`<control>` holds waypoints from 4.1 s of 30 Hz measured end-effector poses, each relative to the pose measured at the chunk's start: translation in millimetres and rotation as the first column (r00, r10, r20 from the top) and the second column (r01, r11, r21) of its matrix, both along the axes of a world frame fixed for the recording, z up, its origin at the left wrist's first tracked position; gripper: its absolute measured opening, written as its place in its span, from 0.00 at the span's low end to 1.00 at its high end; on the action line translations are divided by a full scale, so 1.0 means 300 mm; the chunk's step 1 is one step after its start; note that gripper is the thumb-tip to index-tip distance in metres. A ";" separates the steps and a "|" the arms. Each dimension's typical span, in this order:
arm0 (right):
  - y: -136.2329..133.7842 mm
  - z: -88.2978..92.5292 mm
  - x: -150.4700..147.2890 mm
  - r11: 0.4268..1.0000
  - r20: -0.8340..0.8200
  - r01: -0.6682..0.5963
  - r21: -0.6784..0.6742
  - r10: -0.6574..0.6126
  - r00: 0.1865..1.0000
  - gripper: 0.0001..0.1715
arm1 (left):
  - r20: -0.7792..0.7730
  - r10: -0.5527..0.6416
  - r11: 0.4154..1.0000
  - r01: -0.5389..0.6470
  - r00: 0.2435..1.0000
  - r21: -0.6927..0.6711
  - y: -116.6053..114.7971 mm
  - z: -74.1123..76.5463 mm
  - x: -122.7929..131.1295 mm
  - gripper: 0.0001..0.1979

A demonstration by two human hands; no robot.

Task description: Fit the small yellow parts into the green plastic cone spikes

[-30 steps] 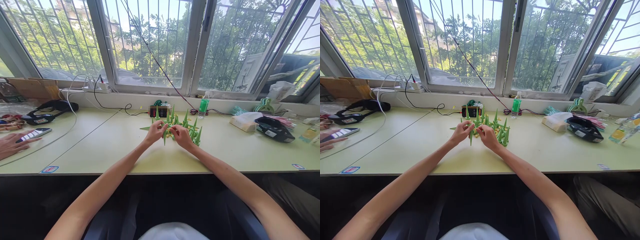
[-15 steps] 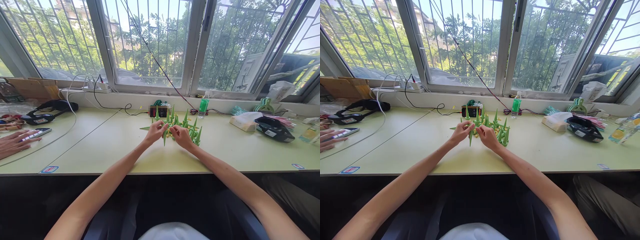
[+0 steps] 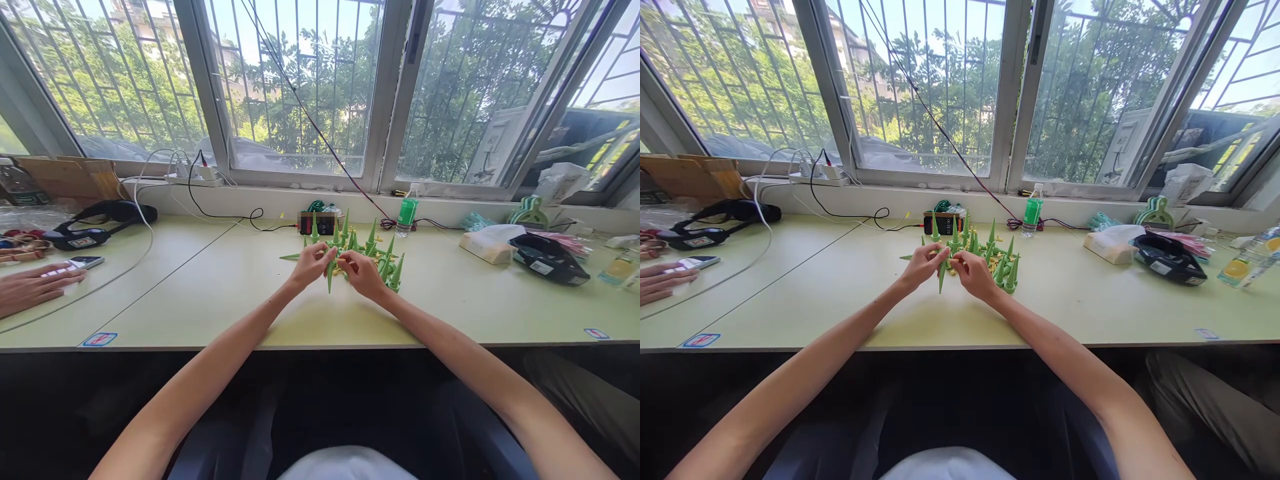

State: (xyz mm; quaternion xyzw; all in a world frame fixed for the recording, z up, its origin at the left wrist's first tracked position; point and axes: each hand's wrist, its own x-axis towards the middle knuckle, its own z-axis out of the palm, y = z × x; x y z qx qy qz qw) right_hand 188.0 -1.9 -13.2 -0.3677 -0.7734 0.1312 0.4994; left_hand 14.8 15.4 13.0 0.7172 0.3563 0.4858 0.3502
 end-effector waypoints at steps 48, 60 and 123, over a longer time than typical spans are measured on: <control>0.004 -0.005 0.000 0.996 0.063 0.077 -0.055 -0.073 0.995 0.29 | -0.051 0.024 0.999 -0.022 0.998 0.031 -0.002 -0.006 -0.003 0.17; 0.001 -0.004 0.000 0.997 0.045 0.041 -0.059 -0.038 0.998 0.21 | -0.044 0.045 0.999 -0.044 0.998 0.016 0.010 -0.012 -0.005 0.18; 0.008 -0.004 0.007 0.994 0.000 0.061 -0.088 -0.061 0.998 0.26 | 0.064 -0.191 0.958 0.200 0.980 -0.206 -0.015 0.005 -0.005 0.23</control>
